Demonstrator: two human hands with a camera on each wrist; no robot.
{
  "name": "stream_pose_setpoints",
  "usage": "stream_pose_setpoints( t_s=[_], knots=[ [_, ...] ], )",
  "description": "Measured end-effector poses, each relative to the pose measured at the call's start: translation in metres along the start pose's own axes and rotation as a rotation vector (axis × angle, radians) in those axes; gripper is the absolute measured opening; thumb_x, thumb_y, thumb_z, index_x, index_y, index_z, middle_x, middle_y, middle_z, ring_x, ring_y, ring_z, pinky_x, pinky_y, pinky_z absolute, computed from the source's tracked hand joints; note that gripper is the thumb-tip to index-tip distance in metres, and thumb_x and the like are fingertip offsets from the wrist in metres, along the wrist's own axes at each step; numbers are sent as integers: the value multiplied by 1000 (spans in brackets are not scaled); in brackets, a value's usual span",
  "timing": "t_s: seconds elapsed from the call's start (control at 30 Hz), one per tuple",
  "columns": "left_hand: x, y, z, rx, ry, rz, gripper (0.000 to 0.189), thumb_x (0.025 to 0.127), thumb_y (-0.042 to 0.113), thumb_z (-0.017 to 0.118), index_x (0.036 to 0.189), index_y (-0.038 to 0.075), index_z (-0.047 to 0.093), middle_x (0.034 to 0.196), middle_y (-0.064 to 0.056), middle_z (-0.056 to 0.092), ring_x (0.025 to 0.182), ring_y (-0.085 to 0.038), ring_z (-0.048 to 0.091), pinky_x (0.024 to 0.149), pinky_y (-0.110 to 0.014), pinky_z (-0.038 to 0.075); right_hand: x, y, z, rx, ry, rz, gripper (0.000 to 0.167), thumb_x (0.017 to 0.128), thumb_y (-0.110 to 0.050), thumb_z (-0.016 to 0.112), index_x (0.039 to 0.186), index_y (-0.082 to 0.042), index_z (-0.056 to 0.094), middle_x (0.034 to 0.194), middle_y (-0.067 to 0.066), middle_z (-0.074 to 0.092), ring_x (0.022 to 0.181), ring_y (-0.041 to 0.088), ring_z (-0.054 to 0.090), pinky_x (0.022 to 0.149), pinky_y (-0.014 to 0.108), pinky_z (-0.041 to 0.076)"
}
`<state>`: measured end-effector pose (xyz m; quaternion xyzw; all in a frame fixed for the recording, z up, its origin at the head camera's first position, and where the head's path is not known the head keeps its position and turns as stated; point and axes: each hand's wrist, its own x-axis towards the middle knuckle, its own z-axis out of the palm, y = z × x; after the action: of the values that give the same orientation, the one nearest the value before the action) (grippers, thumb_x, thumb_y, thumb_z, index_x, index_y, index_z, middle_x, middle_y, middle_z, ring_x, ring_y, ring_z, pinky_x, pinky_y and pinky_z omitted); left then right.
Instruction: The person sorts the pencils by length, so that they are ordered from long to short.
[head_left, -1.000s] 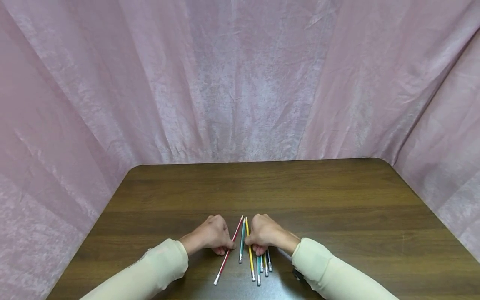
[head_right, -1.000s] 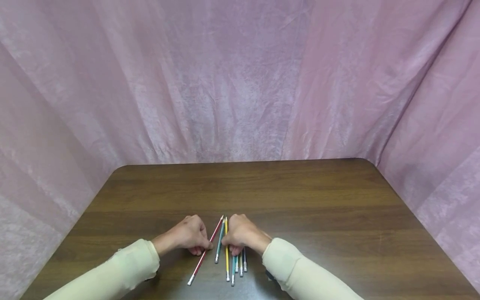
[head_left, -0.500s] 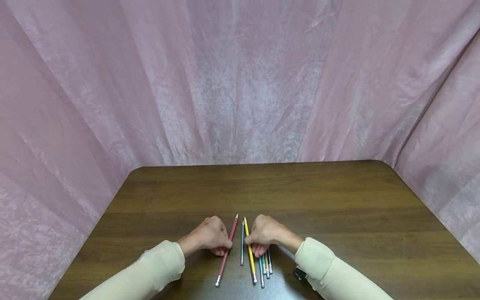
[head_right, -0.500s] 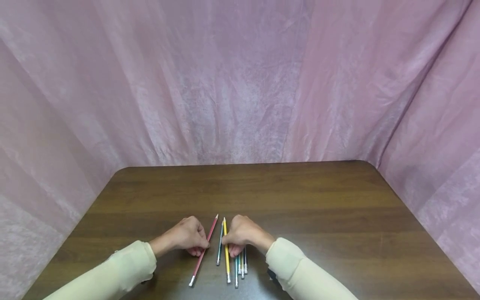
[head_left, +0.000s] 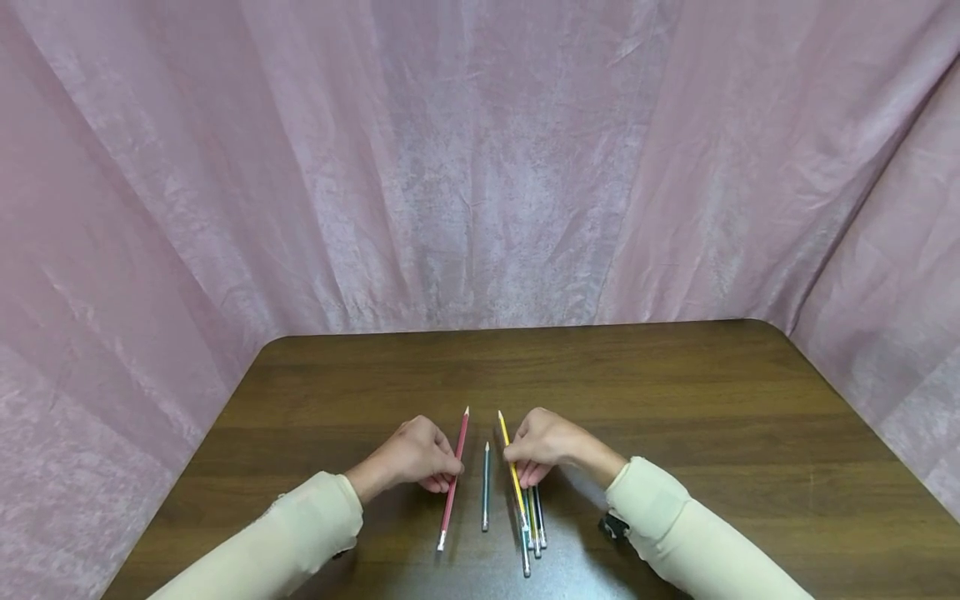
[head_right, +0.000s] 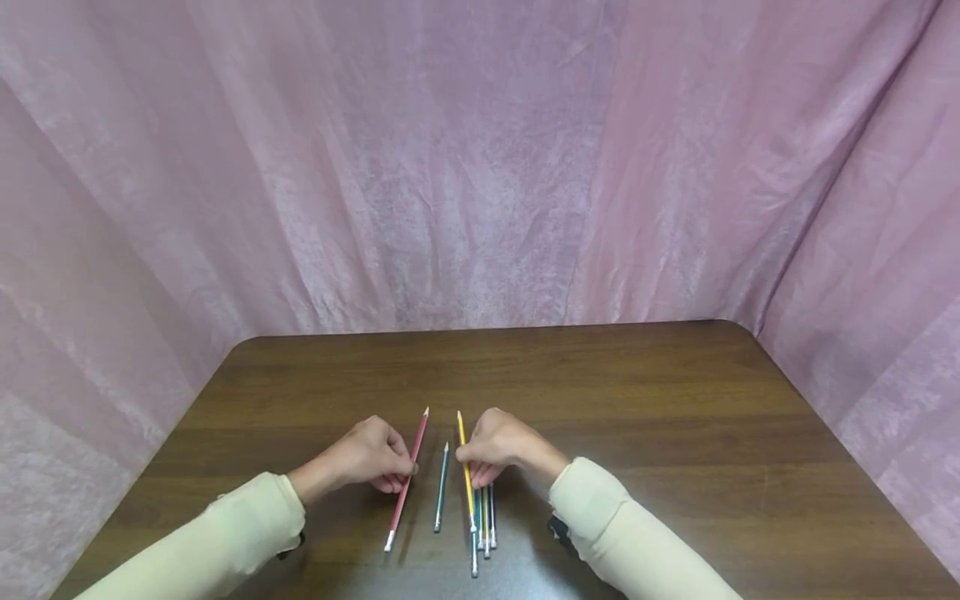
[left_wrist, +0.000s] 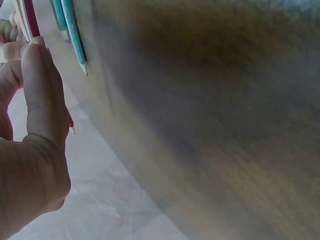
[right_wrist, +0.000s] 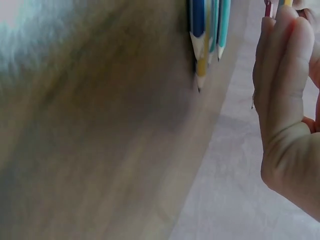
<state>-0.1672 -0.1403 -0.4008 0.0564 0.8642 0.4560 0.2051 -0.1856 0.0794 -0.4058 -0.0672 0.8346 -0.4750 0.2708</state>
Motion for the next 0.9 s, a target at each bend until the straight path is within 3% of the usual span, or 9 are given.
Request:
stream_pose_setpoints(
  t_s=[0.2, 0.63, 0.9],
  knots=[
    [3, 7, -7, 11, 31, 9, 11, 79, -4, 72, 70, -1, 67, 58, -8, 67, 51, -12, 66, 51, -27, 60, 1, -3, -10, 15, 13, -27, 14, 84, 1, 60, 71, 2, 65, 58, 11, 65, 48, 12, 63, 51, 25, 60],
    [13, 16, -21, -17, 94, -11, 9, 80, -5, 71, 73, -3, 67, 60, -11, 68, 52, -15, 67, 53, -29, 61, 5, -9, -26, 68, -50, -102, 8, 82, 5, 57, 80, 6, 65, 64, 10, 63, 53, 13, 63, 56, 27, 61],
    [26, 22, -30, -12, 132, -17, 8, 81, -4, 71, 73, -3, 69, 61, -11, 68, 54, -17, 68, 54, -29, 61, 13, -15, -34, 97, -24, -117, 13, 83, 6, 55, 89, 12, 64, 64, 9, 62, 53, 11, 62, 55, 25, 61]
  ],
)
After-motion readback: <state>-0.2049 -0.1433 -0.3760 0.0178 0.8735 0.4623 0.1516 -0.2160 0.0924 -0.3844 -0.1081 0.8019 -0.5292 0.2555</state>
